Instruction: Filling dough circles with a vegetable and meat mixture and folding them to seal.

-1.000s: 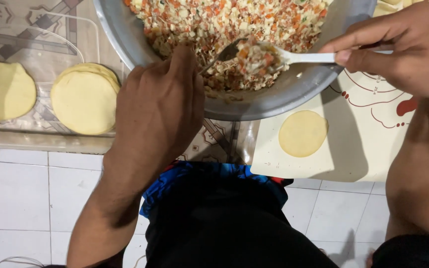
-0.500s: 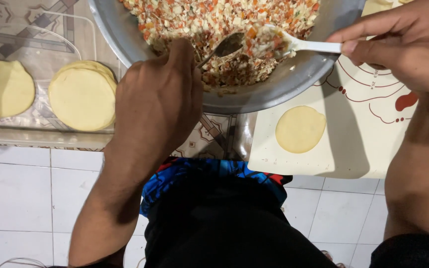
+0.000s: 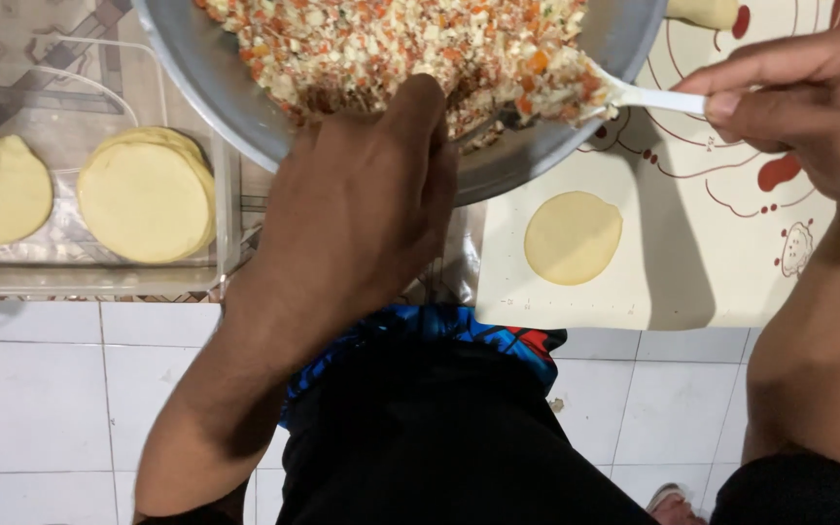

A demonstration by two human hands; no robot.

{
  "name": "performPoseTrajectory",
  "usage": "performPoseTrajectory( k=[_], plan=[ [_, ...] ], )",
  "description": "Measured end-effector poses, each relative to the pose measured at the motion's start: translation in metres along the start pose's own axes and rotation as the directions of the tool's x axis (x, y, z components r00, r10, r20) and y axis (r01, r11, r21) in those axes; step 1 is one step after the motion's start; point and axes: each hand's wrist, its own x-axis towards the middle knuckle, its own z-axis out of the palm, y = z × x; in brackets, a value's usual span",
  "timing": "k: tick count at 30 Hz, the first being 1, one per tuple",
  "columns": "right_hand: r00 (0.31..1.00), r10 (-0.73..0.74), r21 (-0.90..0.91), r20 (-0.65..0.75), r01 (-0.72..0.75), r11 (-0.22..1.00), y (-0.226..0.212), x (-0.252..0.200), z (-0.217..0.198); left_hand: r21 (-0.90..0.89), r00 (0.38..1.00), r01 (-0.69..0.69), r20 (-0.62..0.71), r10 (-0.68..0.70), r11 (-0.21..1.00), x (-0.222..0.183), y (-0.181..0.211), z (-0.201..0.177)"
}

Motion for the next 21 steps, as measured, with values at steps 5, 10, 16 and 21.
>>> performPoseTrajectory(
  k=[5,10,16,21],
  plan=[
    [0.997,0.058,0.023,-0.054,-0.056,0.998,0.018,-0.053,-0.002,-0.104,0.992,-0.085,0.079,0.094,0.991,-0.014,0.025,0.005],
    [0.998,0.017,-0.005,-0.063,-0.017,1.0,0.085,-0.092,0.02,-0.171,0.97,-0.077,0.213,0.114,0.982,-0.035,0.029,0.059],
    [0.974,0.114,0.156,-0.198,-0.083,0.984,0.129,-0.119,0.068,-0.052,0.937,0.058,0.348,-0.037,0.997,-0.029,0.026,0.105],
    [0.969,0.065,0.181,-0.239,-0.022,0.983,0.131,-0.124,0.081,0.007,0.924,0.101,0.369,-0.096,0.995,-0.027,0.022,0.113]
  ],
)
